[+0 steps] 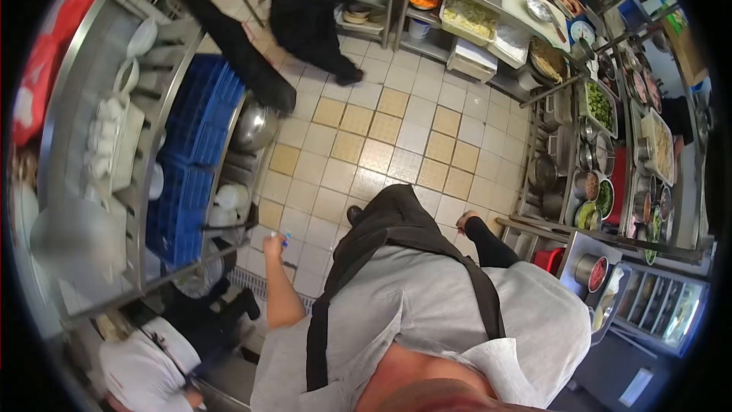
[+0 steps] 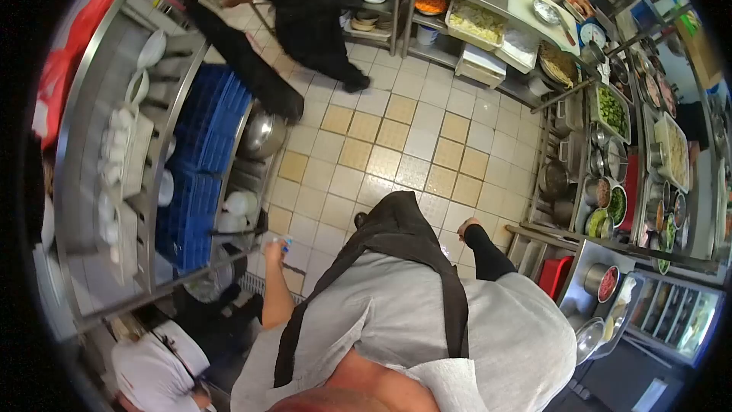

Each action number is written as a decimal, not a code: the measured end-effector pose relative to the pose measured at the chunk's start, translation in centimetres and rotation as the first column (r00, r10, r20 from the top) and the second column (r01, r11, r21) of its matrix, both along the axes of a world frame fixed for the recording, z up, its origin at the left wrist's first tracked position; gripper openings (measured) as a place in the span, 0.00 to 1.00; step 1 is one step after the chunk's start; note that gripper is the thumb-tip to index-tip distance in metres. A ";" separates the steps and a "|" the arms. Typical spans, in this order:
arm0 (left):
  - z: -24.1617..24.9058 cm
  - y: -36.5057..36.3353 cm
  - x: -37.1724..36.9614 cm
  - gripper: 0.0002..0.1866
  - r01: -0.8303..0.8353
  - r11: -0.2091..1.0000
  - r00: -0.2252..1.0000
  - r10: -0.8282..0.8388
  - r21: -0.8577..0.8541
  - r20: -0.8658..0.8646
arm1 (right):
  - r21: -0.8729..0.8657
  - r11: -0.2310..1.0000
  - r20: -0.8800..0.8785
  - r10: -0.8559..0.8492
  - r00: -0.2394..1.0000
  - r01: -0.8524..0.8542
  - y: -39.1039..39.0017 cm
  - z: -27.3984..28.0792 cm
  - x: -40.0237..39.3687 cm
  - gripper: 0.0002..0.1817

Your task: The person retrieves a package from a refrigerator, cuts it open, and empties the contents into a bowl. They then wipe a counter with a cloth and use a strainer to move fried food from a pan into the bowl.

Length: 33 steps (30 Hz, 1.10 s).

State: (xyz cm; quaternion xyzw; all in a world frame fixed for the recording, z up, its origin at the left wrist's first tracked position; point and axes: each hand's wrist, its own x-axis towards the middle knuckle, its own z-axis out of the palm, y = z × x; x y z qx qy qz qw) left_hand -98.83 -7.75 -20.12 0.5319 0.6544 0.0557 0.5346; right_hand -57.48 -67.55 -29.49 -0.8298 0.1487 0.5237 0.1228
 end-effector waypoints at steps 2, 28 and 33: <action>5.0 5.0 9.2 0.13 0.069 0.994 0.998 -0.069 0.089 -0.006 | 0.108 0.993 0.184 -0.069 0.980 0.049 4.0 3.4 2.1 0.12; 6.5 14.9 43.4 0.18 0.102 0.985 0.976 -0.073 0.137 -0.204 | 0.134 0.984 0.878 -0.173 0.447 0.118 48.9 13.0 107.6 0.18; 7.2 21.8 56.6 0.15 0.028 0.968 0.999 -0.017 0.249 -0.043 | 0.076 0.985 0.842 -0.148 0.519 0.157 50.1 18.5 105.8 0.22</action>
